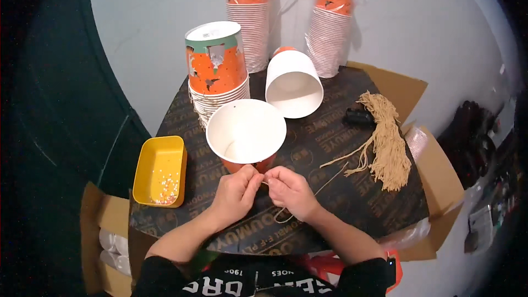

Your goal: Threading rubber bands through pre-cut holes in the rims of paper buckets for assembly.

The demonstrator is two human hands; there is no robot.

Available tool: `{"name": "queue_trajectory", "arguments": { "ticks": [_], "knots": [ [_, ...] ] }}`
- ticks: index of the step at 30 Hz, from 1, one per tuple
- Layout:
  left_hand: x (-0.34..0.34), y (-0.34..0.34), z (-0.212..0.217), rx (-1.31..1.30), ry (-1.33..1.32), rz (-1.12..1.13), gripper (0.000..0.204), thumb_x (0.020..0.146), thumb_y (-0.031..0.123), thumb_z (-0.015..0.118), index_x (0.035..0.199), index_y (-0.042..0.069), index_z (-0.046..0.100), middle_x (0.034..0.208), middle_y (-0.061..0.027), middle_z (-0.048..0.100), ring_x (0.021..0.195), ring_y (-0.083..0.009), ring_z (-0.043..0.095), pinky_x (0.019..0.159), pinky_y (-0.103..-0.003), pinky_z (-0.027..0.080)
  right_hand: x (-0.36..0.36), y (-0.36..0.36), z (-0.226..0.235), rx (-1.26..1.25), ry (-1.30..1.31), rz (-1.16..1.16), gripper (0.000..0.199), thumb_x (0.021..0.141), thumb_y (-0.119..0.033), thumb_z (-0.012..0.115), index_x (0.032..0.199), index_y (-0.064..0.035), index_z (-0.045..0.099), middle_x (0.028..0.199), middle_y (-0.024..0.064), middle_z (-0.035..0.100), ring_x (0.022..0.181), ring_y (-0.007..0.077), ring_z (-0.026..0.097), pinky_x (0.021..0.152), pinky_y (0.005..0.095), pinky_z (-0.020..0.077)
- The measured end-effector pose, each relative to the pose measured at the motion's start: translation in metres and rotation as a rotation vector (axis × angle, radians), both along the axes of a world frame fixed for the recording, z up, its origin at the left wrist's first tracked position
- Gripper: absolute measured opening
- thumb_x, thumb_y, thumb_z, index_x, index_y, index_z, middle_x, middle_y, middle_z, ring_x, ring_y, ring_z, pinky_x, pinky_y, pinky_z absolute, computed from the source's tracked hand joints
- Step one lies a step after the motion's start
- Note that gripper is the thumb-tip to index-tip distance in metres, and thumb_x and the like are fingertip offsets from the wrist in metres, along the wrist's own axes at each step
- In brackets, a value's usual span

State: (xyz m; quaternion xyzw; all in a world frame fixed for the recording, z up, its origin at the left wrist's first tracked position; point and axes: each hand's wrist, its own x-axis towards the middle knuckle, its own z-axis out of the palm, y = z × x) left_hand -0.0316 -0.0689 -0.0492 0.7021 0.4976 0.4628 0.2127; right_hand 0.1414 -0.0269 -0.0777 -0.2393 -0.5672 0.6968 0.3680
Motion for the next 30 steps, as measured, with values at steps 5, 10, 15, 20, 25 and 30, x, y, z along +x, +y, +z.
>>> {"name": "queue_trajectory", "arguments": {
  "ticks": [5,10,15,20,25,30],
  "knots": [
    [-0.001,-0.006,0.012,-0.068,0.04,-0.031,0.011,0.093,0.009,0.058,0.087,0.0,0.054,0.072,-0.0204,0.059,0.067,-0.0368,0.062,0.058,-0.038,0.047,0.0,-0.008,0.001,0.163,-0.15,-0.1,0.014,0.1,-0.016,0.054,0.097,-0.003,0.058,0.075,-0.0045,0.05,0.063,0.0031,0.045,0.058,0.0201,0.0389],
    [-0.009,-0.008,0.016,-0.211,0.005,-0.113,0.011,0.095,0.009,0.056,0.088,0.002,0.052,0.073,-0.0041,0.052,0.068,-0.0124,0.048,0.063,-0.028,0.043,-0.001,-0.009,0.001,0.236,-0.175,-0.155,0.008,0.096,-0.01,0.059,0.094,-0.0029,0.059,0.074,-0.0083,0.05,0.066,-0.0004,0.043,0.057,0.0177,0.0359],
    [-0.015,-0.01,0.02,-0.284,-0.032,-0.138,0.008,0.094,0.005,0.057,0.087,0.003,0.053,0.079,-0.0008,0.053,0.072,-0.0089,0.048,0.065,-0.025,0.043,-0.001,-0.01,0.001,0.265,-0.166,-0.169,0.007,0.094,-0.009,0.061,0.092,-0.0033,0.058,0.073,-0.0087,0.049,0.065,-0.0009,0.042,0.056,0.0177,0.0347],
    [-0.01,-0.011,0.025,-0.273,0.007,-0.127,0.004,0.089,0.002,0.06,0.089,0.002,0.055,0.08,-0.0028,0.056,0.074,-0.0088,0.052,0.066,-0.024,0.045,-0.003,-0.012,-0.006,0.23,-0.118,-0.194,0.007,0.093,-0.007,0.061,0.089,-0.0037,0.057,0.072,-0.0081,0.049,0.063,-0.0014,0.041,0.054,0.0173,0.033],
    [-0.009,-0.01,0.023,0.117,0.113,-0.04,0.013,0.082,-0.002,0.064,0.091,0.002,0.057,0.072,-0.01,0.061,0.062,-0.0213,0.062,0.056,-0.029,0.048,-0.003,-0.014,-0.004,0.359,-0.097,-0.288,0.006,0.093,-0.003,0.059,0.089,-0.0038,0.055,0.069,-0.008,0.048,0.061,-0.0017,0.041,0.052,0.0169,0.0317],
    [-0.021,-0.007,0.033,0.491,0.257,0.128,0.028,0.07,-0.005,0.065,0.096,0.002,0.057,0.082,-0.0112,0.059,0.07,-0.0269,0.058,0.064,-0.032,0.048,-0.003,-0.009,-0.013,0.341,-0.026,-0.396,0.009,0.092,0.0,0.059,0.087,-0.0034,0.053,0.069,-0.0075,0.049,0.059,-0.0018,0.041,0.051,0.017,0.031]
  ]
}}
